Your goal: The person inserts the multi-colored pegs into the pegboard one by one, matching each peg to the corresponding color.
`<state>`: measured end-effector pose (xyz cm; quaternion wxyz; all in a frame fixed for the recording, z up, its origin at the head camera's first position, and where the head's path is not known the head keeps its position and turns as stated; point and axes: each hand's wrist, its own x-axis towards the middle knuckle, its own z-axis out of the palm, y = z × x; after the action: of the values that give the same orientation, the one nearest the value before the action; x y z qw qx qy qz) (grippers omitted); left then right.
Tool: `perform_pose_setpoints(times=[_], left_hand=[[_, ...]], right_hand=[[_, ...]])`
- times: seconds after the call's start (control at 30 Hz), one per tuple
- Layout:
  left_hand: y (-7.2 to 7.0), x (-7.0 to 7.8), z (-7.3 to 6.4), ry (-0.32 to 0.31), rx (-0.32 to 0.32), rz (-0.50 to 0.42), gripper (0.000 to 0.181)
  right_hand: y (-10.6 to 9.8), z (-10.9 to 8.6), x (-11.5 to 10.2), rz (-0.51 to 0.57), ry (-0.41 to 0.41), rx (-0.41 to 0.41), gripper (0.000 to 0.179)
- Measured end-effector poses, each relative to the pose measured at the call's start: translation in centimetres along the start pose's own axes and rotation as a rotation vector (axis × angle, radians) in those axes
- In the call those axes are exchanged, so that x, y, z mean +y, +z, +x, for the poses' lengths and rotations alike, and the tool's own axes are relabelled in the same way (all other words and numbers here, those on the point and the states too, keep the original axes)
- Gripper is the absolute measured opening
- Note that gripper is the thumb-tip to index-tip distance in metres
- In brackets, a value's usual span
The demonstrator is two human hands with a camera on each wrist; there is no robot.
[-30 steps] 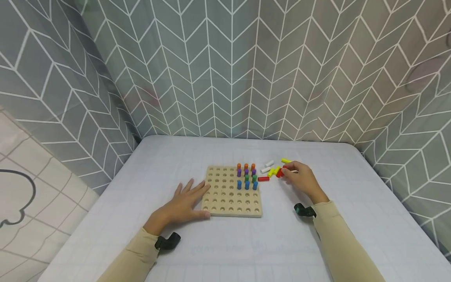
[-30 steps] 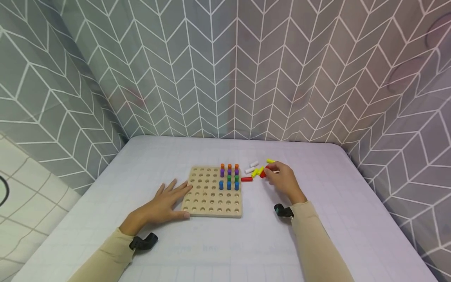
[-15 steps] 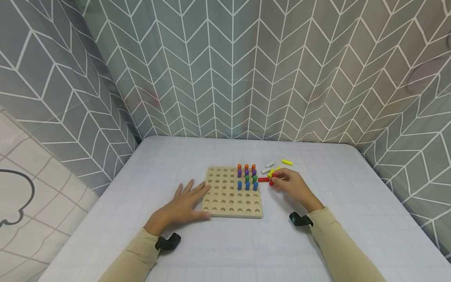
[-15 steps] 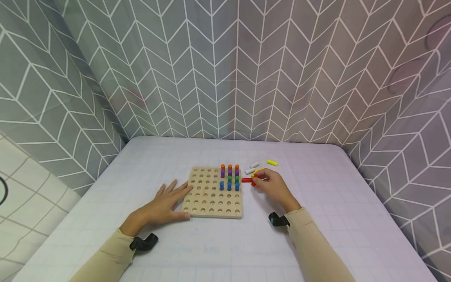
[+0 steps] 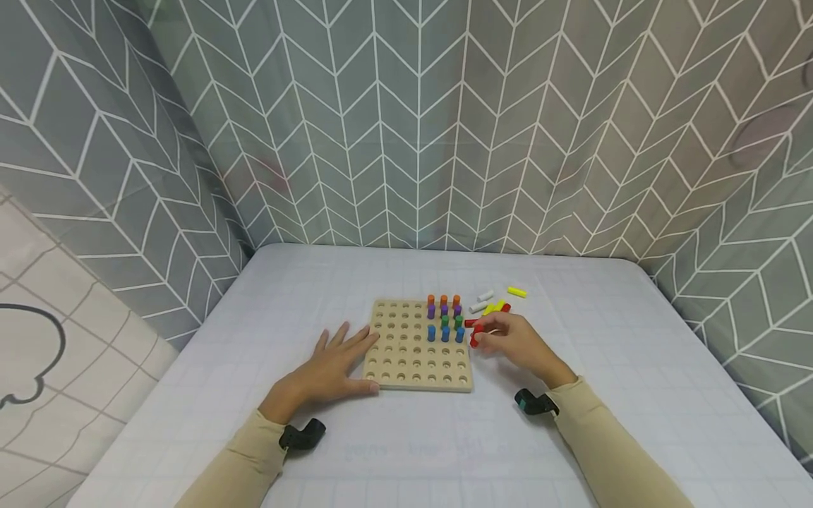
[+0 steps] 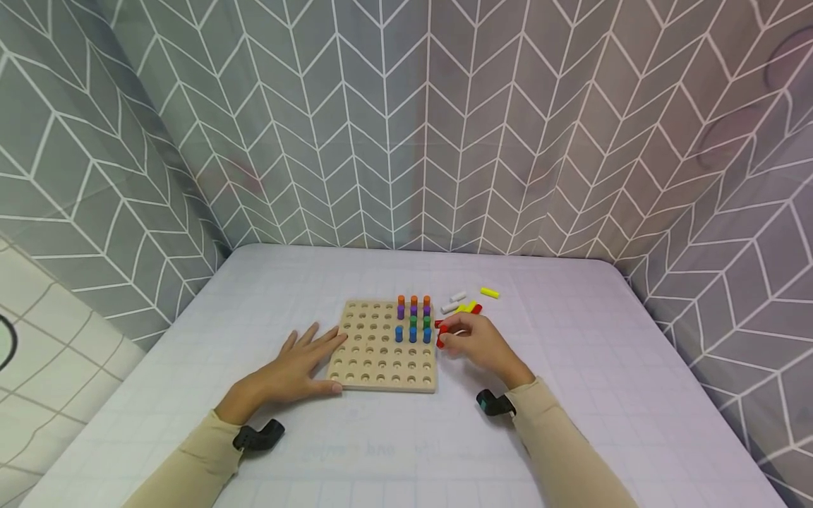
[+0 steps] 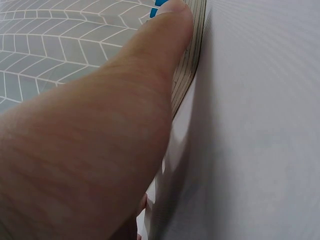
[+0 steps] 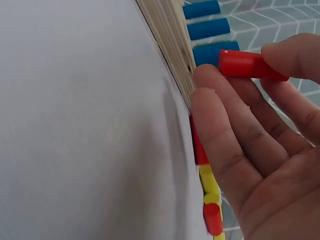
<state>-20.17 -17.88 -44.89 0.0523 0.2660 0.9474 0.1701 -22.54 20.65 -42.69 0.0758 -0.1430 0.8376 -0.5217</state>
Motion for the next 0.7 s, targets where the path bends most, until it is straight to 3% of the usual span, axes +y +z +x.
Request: perform_pose_setpoints(times=[0.3,0.7], left_hand=[[-0.1,0.2,0.0,-0.003,-0.004,-0.005,0.103],[0.0,0.1,0.2,0.004,-0.004,-0.001,0.102]], right_hand=[[1.3,-0.2,-0.3,0.044,-0.037,-0.043,0.03],[2.2,-0.2,-0.7,-0.063,-0.093,-0.012,0.023]])
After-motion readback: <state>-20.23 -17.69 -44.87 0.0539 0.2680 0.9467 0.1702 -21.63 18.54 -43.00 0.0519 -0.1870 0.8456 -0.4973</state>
